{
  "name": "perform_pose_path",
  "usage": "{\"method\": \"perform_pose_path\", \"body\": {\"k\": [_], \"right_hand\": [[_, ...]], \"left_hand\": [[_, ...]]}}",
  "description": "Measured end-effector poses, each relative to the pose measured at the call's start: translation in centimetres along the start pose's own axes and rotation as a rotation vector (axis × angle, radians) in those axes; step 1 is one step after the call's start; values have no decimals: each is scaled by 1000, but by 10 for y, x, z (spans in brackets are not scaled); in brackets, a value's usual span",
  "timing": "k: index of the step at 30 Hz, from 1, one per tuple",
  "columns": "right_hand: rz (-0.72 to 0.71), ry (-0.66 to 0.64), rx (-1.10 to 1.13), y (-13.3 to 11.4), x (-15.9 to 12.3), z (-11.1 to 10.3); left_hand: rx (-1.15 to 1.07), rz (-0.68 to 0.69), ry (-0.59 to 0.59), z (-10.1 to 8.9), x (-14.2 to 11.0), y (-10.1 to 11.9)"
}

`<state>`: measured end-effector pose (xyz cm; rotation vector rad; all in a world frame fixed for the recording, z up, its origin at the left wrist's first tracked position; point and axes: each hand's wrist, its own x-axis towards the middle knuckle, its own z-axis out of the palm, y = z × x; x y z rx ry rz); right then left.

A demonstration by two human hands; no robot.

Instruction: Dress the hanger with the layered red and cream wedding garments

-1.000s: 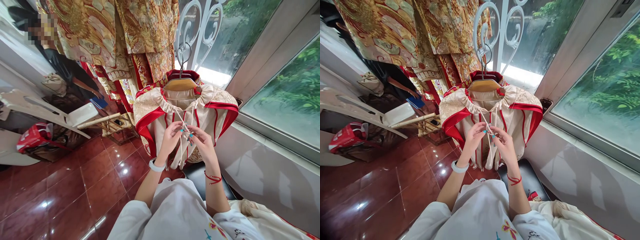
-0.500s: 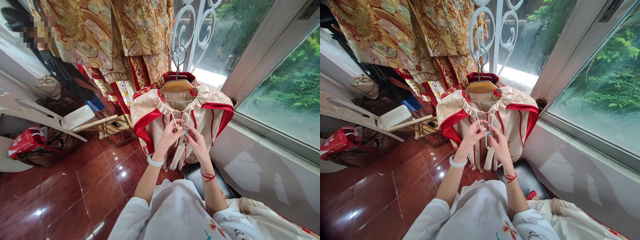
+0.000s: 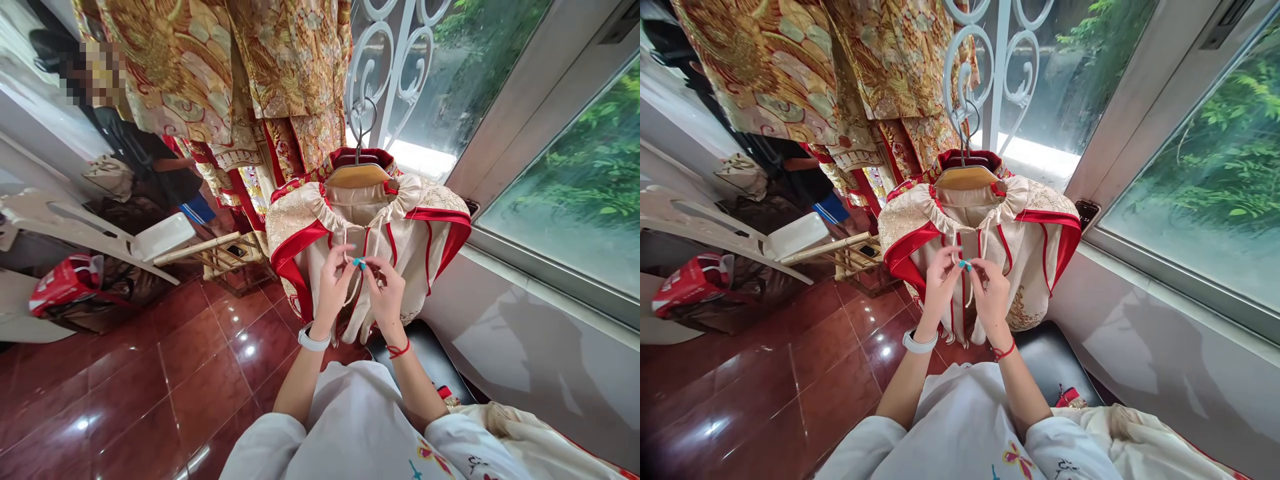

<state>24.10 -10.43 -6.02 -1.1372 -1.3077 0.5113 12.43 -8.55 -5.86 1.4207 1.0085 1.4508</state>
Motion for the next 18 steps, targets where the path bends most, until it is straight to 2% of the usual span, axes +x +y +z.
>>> {"method": "perform_pose_path", "body": {"k": [2, 4, 7, 10, 12, 15, 16, 18], "right_hand": [[-87, 24, -33, 0, -2, 1], [-117, 15, -25, 0, -3, 0], [-32, 8, 41, 4, -1, -4], [49, 10, 85, 10, 3, -14], [59, -43, 84, 14, 7, -23], [39, -140, 55, 18, 10, -34], [30, -151, 40, 19, 11, -36], [20, -145, 9, 21, 12, -38]], "left_hand": [[58, 13, 87, 2, -4, -9], [44, 7, 115, 3, -8, -20], [-128, -72, 78, -4, -16, -31], [-289, -185, 57, -21, -26, -31], [-281, -219, -33, -36, -34, -25], [-232, -215, -237, -53, -46, -17], [-252, -210, -265, -57, -49, -15], [-358, -200, -218, -63, -55, -14]]}}
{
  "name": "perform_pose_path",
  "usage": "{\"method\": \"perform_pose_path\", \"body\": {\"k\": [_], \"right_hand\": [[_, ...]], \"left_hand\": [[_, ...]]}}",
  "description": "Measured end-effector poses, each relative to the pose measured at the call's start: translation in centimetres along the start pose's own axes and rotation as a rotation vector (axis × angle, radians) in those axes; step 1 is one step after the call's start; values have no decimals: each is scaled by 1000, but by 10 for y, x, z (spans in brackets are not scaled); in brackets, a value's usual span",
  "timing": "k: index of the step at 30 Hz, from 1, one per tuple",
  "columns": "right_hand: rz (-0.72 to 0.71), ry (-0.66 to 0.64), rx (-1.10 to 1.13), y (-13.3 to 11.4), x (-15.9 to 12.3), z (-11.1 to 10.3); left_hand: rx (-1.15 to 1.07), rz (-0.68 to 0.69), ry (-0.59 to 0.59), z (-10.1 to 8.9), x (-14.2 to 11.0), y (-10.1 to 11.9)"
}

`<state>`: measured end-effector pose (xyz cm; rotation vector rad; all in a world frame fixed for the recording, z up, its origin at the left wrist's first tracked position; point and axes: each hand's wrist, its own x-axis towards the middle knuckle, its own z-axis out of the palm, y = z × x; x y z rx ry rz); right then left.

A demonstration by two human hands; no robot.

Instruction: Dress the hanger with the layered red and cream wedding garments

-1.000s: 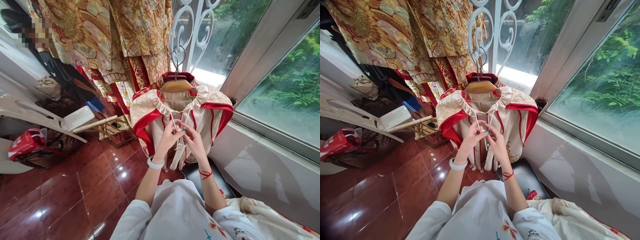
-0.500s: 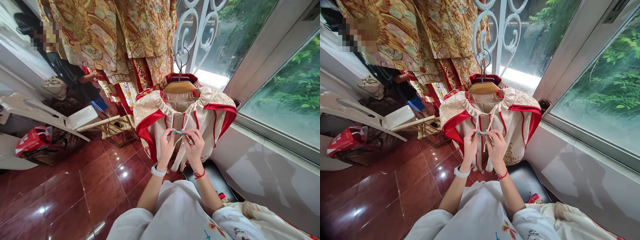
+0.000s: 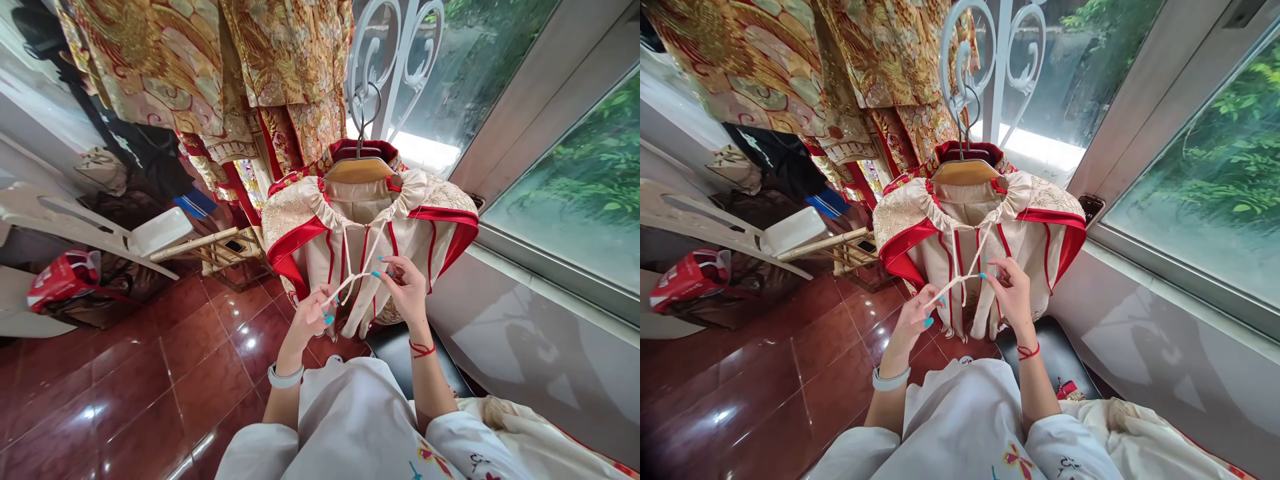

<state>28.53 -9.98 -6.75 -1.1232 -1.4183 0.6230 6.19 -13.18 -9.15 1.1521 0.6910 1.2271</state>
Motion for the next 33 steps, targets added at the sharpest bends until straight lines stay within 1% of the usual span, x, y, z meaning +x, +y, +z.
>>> {"method": "perform_pose_path", "body": {"k": [1, 4, 6, 8, 9, 11, 13, 14, 16, 18, 19, 20, 21, 23, 24, 25, 26, 27, 29, 30, 31, 32, 33], "right_hand": [[-1, 10, -15, 2, 0, -1], [3, 49, -54, 7, 2, -7], [0, 89, -73, 10, 3, -15], [-11, 124, -93, 12, 4, -24], [-19, 139, -112, 13, 4, -28], [-37, 179, -155, 14, 4, -36], [-55, 201, -184, 16, 4, -41], [-67, 192, -194, 17, 4, -42], [-100, 117, -239, 16, 10, -44], [-155, 17, -320, 12, 22, -48], [-196, -5, -359, 8, 31, -52], [-243, 7, -392, 3, 42, -57], [-294, 54, -420, -3, 53, -63], [-387, 187, -487, -12, 77, -77], [-416, 251, -524, -15, 87, -83], [-427, 284, -558, -16, 95, -88], [-420, 278, -583, -14, 100, -90], [-398, 241, -597, -10, 101, -91], [-315, 109, -598, 2, 97, -90], [-259, 37, -590, 8, 91, -89], [-192, -27, -569, 13, 84, -88], [-116, -80, -527, 17, 77, -86], [-32, -135, -460, 18, 70, -85]], "left_hand": [[-76, 18, 51, -2, -2, 0], [-317, 61, 264, -12, -9, 3], [-454, 74, 389, -25, -14, 5], [-561, 91, 478, -42, -21, 7], [-607, 111, 515, -50, -25, 7], [-689, 197, 571, -67, -33, 3], [-743, 294, 594, -81, -40, -2], [-759, 327, 603, -87, -42, -5], [-776, 334, 636, -99, -44, -4], [-795, 328, 704, -114, -44, 8], [-808, 359, 747, -123, -44, 19], [-817, 405, 779, -133, -43, 32], [-818, 466, 804, -143, -41, 48], [-791, 574, 823, -161, -36, 77], [-774, 603, 842, -167, -32, 88], [-757, 606, 885, -172, -28, 94], [-739, 579, 953, -174, -23, 95], [-712, 524, 1051, -174, -20, 90], [-558, 316, 1261, -171, -19, 65], [-417, 178, 1340, -168, -21, 48], [-241, 30, 1369, -164, -25, 30], [-52, -110, 1350, -159, -29, 12], [122, -216, 1260, -153, -33, -2]]}}
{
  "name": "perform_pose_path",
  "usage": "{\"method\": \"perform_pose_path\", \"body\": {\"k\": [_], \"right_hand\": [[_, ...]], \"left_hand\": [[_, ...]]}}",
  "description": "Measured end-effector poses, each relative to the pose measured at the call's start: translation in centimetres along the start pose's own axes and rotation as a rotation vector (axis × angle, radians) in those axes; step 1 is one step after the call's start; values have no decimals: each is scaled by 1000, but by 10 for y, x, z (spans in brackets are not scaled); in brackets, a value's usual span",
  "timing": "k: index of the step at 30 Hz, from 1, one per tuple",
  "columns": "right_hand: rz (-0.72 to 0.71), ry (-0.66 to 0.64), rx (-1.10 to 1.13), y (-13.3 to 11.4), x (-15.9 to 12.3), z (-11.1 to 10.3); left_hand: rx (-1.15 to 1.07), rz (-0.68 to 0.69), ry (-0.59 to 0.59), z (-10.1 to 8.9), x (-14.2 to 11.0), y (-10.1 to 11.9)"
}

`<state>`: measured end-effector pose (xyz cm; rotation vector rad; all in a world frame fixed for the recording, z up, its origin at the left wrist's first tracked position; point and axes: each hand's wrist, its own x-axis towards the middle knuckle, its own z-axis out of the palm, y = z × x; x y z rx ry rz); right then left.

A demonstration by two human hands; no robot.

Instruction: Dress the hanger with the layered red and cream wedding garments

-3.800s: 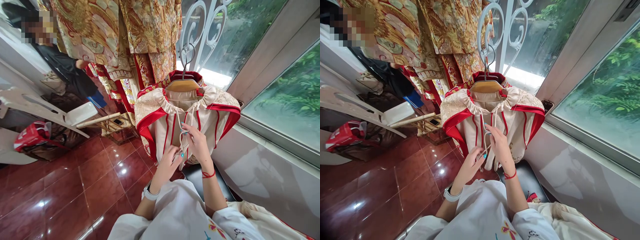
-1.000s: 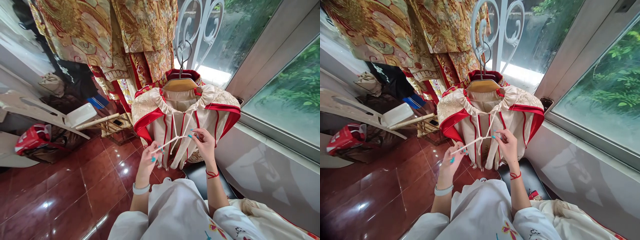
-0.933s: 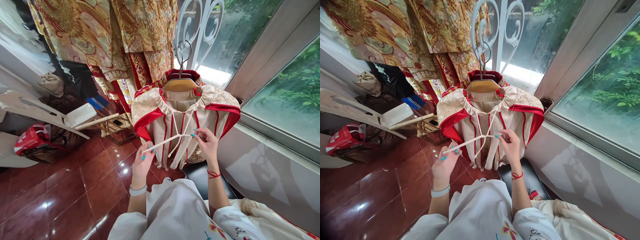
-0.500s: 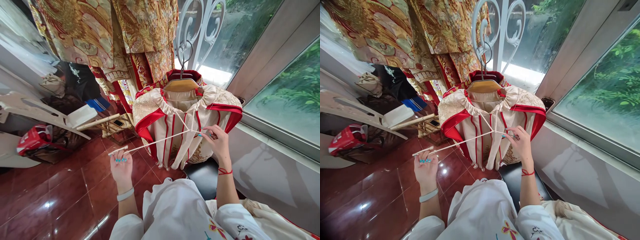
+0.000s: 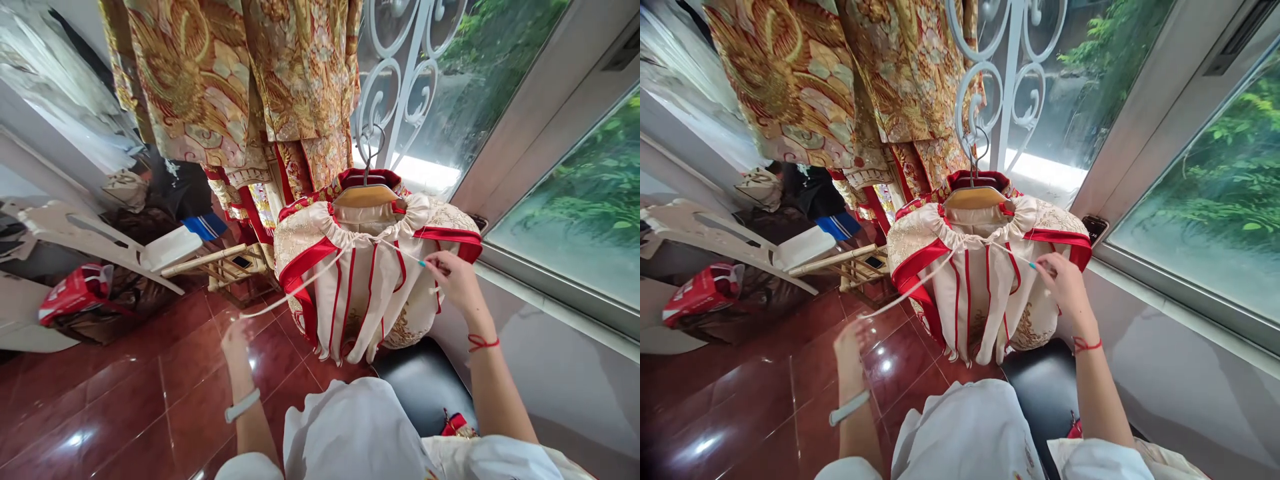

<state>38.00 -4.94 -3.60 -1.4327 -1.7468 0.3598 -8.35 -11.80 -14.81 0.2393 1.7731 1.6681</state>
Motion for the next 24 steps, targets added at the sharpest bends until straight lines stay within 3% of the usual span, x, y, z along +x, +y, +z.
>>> {"method": "perform_pose_path", "body": {"k": [2, 5, 6, 8, 11, 14, 16, 19, 22, 24], "right_hand": [[115, -155, 219, -4, -8, 6], [197, -352, 584, -21, -6, 22], [206, -391, 673, -27, -3, 30], [212, -416, 784, -40, 6, 49], [186, -283, 833, -53, 17, 72], [137, -140, 774, -57, 23, 81], [94, -126, 687, -55, 25, 78], [28, -98, 542, -49, 27, 69], [-13, -2, 417, -43, 29, 57], [-57, 59, 327, -41, 33, 48]], "left_hand": [[263, 116, -175, 6, -17, -17], [338, 425, -343, 34, -57, -8], [326, 525, -408, 50, -73, 0], [305, 675, -648, 89, -103, 16], [257, 766, -948, 153, -133, 28], [231, 695, -938, 199, -141, 28], [216, 628, -890, 212, -139, 29], [123, 499, -962, 208, -134, 39], [-3, 235, -1103, 196, -128, 56], [-45, 118, -1114, 192, -122, 69]]}}
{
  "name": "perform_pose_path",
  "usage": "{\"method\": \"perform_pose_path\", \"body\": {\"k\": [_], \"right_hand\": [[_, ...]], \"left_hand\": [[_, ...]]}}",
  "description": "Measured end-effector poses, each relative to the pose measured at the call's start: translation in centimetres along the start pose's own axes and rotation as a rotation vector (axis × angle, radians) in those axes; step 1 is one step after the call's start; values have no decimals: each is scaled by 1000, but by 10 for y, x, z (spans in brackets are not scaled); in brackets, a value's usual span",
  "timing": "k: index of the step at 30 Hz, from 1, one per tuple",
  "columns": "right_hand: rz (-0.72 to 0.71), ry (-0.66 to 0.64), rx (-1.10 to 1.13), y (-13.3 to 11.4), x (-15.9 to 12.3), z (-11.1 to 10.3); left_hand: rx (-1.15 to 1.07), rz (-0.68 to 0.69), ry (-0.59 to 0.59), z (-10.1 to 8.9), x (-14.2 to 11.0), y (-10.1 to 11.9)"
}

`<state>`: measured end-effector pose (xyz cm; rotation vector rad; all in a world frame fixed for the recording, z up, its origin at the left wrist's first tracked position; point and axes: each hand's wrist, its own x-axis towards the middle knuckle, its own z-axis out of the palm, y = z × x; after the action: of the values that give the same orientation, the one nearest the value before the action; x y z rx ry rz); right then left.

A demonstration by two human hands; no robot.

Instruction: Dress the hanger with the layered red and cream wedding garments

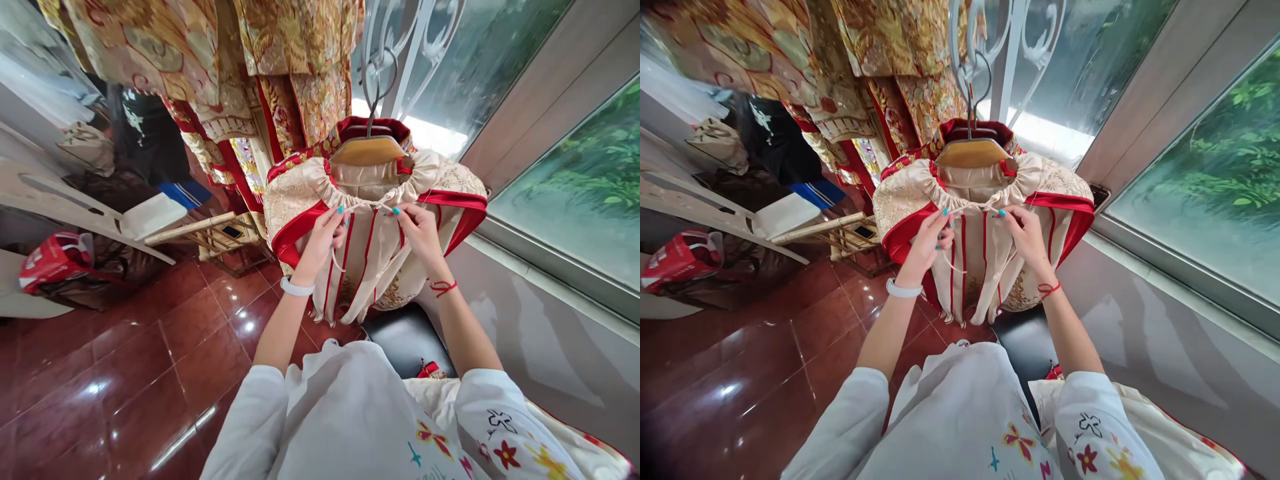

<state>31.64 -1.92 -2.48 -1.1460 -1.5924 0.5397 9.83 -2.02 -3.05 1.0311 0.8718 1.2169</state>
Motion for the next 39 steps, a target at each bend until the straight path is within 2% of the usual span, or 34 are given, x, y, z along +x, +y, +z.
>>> {"method": "perform_pose_path", "body": {"k": [4, 6, 9, 11, 14, 15, 17, 19, 21, 22, 23, 25, 28, 30, 34, 37, 39], "right_hand": [[-74, 79, -168, -4, 12, -11], [-85, 122, -185, -5, 15, -11], [-94, 136, -146, -4, 7, -11], [-104, 62, -148, -5, -3, -16], [-110, -24, -324, -9, -14, -26], [-104, 4, -403, -11, -15, -27], [-88, 151, -507, -14, -13, -24], [-86, 338, -501, -18, -3, -11], [-107, 456, -419, -21, 12, 7], [-125, 452, -359, -24, 21, 15], [-143, 396, -289, -27, 29, 23], [-165, 169, -147, -34, 42, 30], [-164, -159, 2, -43, 50, 27], [-165, -246, 53, -46, 50, 20], [-181, -239, 28, -42, 48, 15], [-227, -151, -59, -35, 48, 12], [-263, -44, -126, -31, 47, 1]], "left_hand": [[-73, -22, 93, -9, 5, 20], [-135, -28, 99, -11, 5, 27], [-244, -75, 25, -11, -1, 31], [-282, -129, -68, -11, -6, 33], [-213, -102, -168, -11, -9, 34], [-165, -66, -186, -10, -9, 34], [-57, 9, -216, -6, -7, 34], [51, 86, -218, 1, -3, 35], [164, 179, -164, 8, 4, 34], [220, 230, -124, 12, 8, 34], [274, 280, -89, 14, 13, 34], [375, 372, -58, 18, 24, 34], [515, 477, -120, 17, 35, 34], [573, 536, -165, 16, 37, 33], [659, 651, -122, 20, 33, 33], [831, 731, -34, 19, 28, 37], [955, 761, 35, 11, 26, 42]]}}
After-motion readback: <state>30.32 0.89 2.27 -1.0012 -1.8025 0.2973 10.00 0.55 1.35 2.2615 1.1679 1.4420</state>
